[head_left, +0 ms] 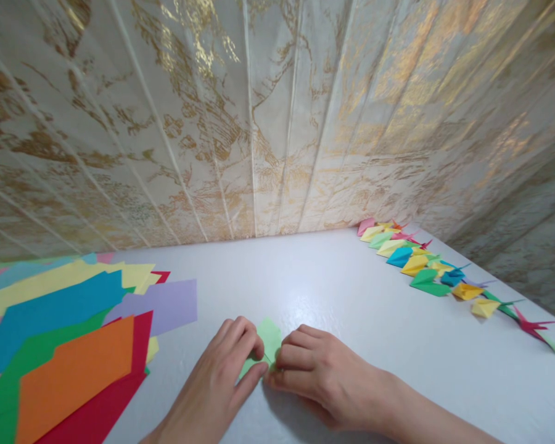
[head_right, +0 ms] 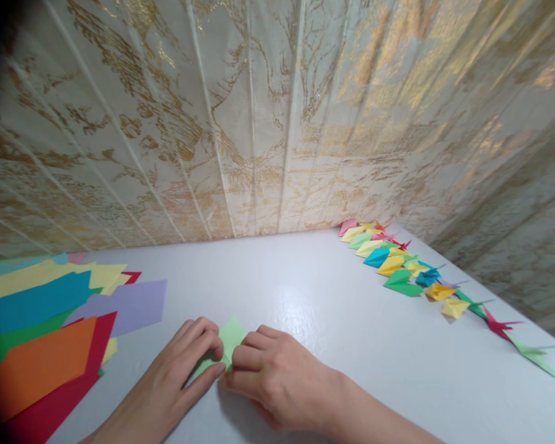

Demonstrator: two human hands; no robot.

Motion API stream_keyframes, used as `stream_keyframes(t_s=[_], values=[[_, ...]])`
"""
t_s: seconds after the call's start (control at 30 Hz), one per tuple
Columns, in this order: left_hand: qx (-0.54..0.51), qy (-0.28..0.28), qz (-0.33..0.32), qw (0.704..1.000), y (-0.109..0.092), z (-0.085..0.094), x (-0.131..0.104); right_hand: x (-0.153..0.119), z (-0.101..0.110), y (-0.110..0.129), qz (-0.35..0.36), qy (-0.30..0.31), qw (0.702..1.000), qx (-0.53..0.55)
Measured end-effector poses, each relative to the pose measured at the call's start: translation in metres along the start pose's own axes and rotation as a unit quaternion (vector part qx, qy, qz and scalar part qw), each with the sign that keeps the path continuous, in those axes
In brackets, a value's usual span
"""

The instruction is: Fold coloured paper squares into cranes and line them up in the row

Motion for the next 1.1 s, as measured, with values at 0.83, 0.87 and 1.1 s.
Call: stream_keyframes(t_s=[0.83,0.87,1.1], values=[[0.093,0.059,-0.059,0.992,-0.009,0.030,-0.011,-0.004,0.011,-0.011,0.012,0.007,0.995,0.100],[0.125,0.049,-0.076,0.988,-0.010,0.029,-0.013,-0.004,0.013,-0.014,0.007,-0.002,0.993,0.115],[0.341,-0.024,-0.142,0.929,-0.014,0.009,-0.021,0.004,0.005,-0.009,-0.070,-0.002,0.994,0.088]])
Point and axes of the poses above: each hand's wrist, its own x-axis towards the middle knuckle, its own z-axis out of the back of the hand, y = z × x, the point moved 5 cm from there along x, towards the middle knuckle
